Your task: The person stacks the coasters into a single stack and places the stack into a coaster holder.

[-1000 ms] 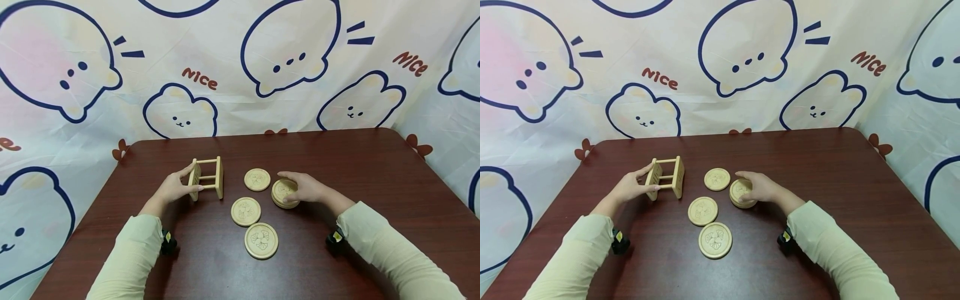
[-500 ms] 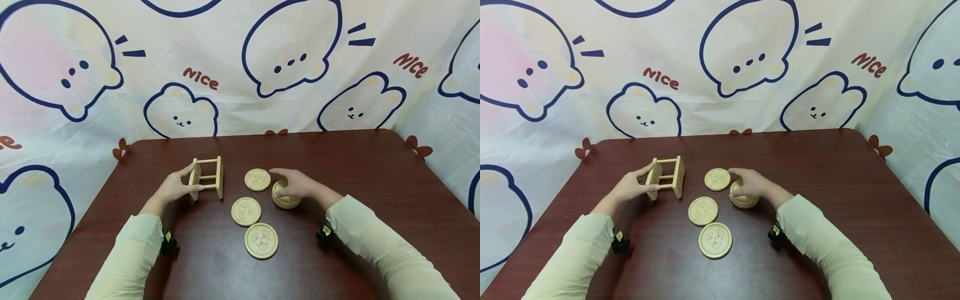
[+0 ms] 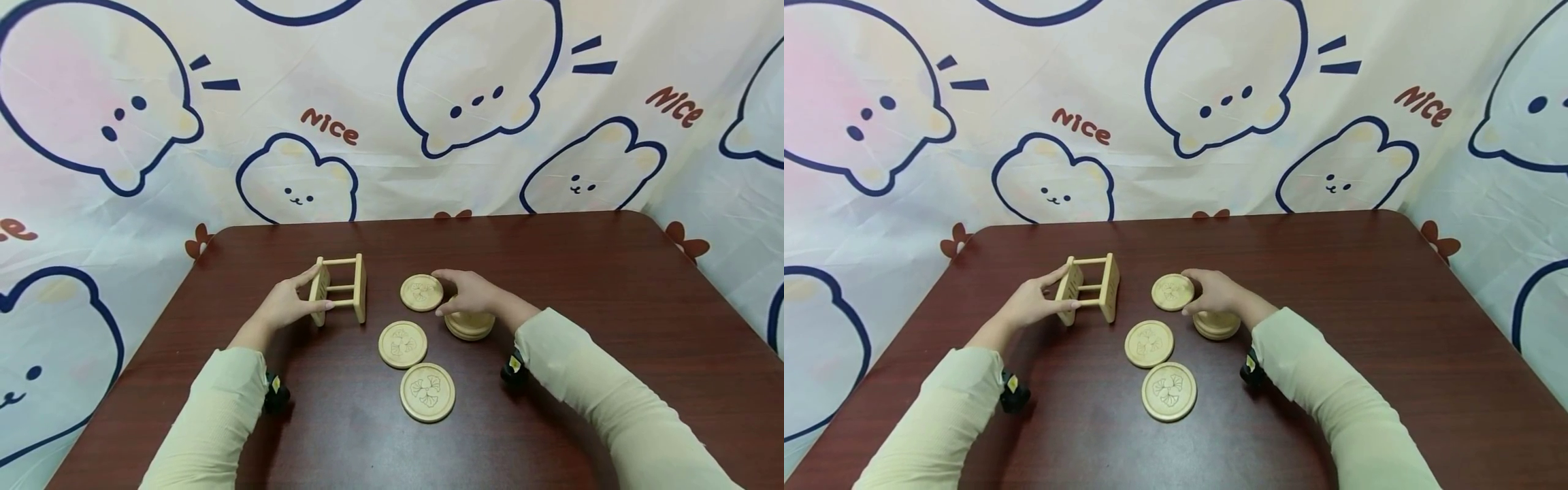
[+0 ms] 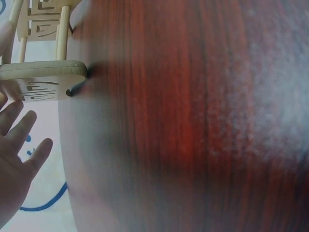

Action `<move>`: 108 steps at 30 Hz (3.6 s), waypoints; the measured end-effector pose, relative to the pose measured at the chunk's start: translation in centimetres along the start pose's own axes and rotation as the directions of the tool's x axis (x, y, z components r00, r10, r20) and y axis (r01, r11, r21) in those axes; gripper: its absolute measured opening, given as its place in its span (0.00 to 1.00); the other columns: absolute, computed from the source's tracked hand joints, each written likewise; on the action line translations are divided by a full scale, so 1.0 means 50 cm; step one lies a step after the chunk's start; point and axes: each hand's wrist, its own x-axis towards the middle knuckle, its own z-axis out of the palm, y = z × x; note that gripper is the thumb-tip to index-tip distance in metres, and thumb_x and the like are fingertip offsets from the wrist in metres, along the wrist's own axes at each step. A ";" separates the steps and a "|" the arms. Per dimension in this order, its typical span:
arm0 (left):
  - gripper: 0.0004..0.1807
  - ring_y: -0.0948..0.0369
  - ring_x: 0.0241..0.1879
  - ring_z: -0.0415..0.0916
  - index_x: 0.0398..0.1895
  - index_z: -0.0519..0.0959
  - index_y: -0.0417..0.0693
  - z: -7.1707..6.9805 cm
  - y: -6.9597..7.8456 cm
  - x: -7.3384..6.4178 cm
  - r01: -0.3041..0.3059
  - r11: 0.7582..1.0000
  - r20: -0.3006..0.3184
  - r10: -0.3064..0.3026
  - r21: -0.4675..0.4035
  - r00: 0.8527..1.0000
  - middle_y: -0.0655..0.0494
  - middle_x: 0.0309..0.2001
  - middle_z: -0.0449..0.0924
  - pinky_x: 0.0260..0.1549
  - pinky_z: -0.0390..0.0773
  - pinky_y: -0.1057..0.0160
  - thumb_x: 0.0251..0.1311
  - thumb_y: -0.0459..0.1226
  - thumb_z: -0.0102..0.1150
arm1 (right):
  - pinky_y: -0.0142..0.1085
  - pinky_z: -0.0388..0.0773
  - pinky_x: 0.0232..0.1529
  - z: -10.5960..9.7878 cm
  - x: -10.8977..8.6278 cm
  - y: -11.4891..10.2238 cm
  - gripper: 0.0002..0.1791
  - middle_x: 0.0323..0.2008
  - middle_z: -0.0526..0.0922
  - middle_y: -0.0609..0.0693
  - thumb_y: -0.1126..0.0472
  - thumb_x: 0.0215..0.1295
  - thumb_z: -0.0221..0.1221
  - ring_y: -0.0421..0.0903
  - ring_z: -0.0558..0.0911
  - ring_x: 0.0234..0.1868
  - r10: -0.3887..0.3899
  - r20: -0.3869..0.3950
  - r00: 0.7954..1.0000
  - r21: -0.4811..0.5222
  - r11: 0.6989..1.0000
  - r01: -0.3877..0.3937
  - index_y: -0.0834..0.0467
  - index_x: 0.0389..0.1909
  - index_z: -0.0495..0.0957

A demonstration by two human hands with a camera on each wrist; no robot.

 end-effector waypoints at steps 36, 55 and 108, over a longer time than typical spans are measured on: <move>0.53 0.49 0.58 0.55 0.65 0.50 0.58 0.001 -0.002 0.004 -0.005 1.000 -0.013 0.005 0.021 1.000 0.42 0.62 0.54 0.49 0.61 0.48 0.33 0.63 0.60 | 0.44 0.53 0.57 0.018 0.077 -0.018 0.46 0.62 0.56 0.56 0.56 0.45 0.65 0.52 0.54 0.61 0.083 0.117 0.990 -0.083 0.994 -0.073 0.61 0.63 0.52; 0.54 0.49 0.60 0.50 0.65 0.49 0.63 0.001 -0.004 0.005 0.028 1.000 0.003 -0.028 -0.011 1.000 0.49 0.64 0.50 0.51 0.57 0.47 0.31 0.64 0.60 | 0.42 0.54 0.57 0.029 0.100 -0.027 0.46 0.61 0.57 0.58 0.59 0.43 0.66 0.53 0.55 0.61 0.092 0.131 0.987 -0.163 0.984 -0.070 0.64 0.63 0.52; 0.53 0.49 0.59 0.52 0.65 0.48 0.63 0.005 -0.009 0.003 0.012 1.000 -0.008 -0.012 -0.017 1.000 0.45 0.63 0.51 0.50 0.59 0.48 0.33 0.63 0.60 | 0.43 0.56 0.56 -0.019 0.028 -0.041 0.46 0.60 0.59 0.58 0.55 0.42 0.66 0.53 0.58 0.60 -0.047 0.019 0.999 -0.177 0.983 0.050 0.65 0.62 0.54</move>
